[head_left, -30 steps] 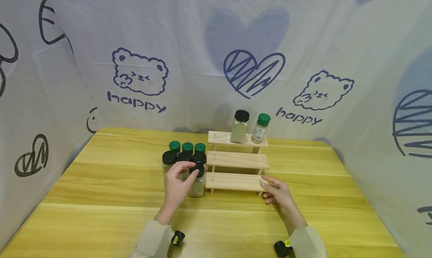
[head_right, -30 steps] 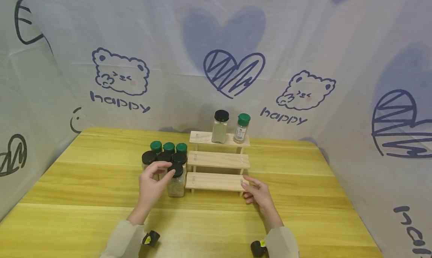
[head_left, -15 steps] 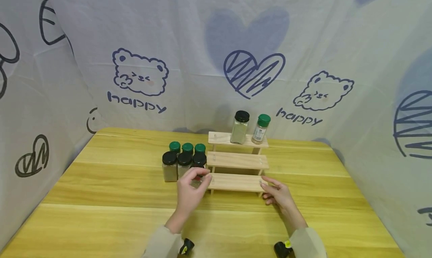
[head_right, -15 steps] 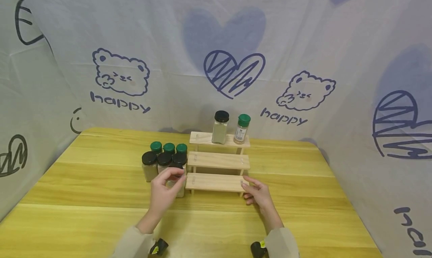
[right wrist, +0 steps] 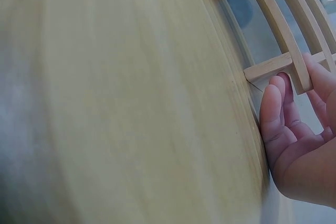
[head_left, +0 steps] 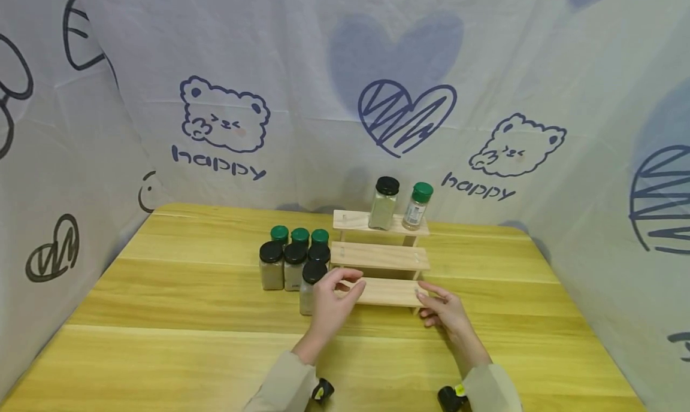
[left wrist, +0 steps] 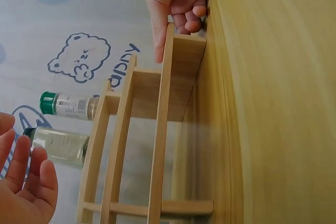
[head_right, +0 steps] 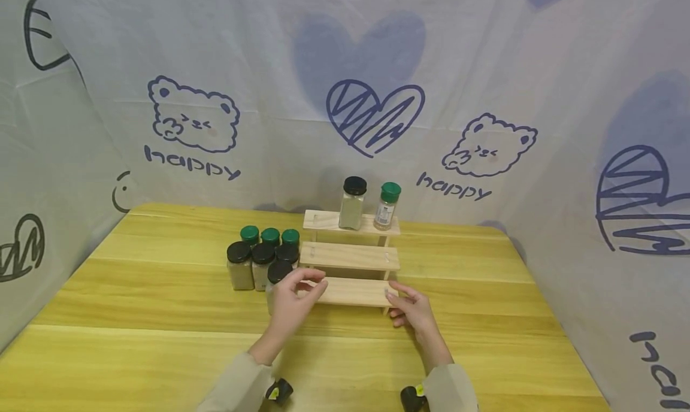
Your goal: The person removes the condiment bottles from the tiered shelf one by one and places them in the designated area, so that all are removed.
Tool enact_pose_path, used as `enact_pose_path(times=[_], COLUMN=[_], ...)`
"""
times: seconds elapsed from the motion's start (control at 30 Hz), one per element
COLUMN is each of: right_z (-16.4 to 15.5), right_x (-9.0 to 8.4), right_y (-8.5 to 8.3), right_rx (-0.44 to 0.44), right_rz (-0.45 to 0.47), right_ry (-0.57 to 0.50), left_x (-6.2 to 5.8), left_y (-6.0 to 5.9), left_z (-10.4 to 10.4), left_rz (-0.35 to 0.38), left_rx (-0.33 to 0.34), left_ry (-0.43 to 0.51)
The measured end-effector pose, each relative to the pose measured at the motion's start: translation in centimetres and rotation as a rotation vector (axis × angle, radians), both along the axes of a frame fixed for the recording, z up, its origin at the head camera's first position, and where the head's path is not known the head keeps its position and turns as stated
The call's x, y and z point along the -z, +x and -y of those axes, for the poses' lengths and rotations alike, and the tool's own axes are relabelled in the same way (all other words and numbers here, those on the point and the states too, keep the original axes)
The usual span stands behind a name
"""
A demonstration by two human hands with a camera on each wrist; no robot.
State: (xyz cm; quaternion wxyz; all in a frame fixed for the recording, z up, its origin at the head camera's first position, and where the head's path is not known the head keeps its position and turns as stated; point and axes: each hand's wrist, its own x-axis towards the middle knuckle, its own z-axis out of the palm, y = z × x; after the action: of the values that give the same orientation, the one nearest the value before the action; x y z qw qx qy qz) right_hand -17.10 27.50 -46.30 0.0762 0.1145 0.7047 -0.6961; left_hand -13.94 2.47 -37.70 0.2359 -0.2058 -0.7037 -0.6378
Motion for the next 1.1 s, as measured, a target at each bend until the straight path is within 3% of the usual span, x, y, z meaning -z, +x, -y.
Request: enact_pose_path(times=[0.53, 0.8, 1.1], right_z=[0.0, 0.0, -0.1], right_x=[-0.3, -0.2, 0.0], right_y=[0.0, -0.1, 0.0], right_rx=[-0.007, -0.008, -0.016], right_rz=[0.005, 0.007, 0.005], right_ry=[-0.016, -0.029, -0.016], left_x=[-1.4, 0.7, -0.1], left_y=[-2.1, -5.3, -6.2], left_z=[-2.2, -2.7, -3.3], left_rz=[0.122, 0.102, 0.123], left_rx=[-0.002, -0.031, -0.005], left_ry=[0.007, 0.006, 0.045])
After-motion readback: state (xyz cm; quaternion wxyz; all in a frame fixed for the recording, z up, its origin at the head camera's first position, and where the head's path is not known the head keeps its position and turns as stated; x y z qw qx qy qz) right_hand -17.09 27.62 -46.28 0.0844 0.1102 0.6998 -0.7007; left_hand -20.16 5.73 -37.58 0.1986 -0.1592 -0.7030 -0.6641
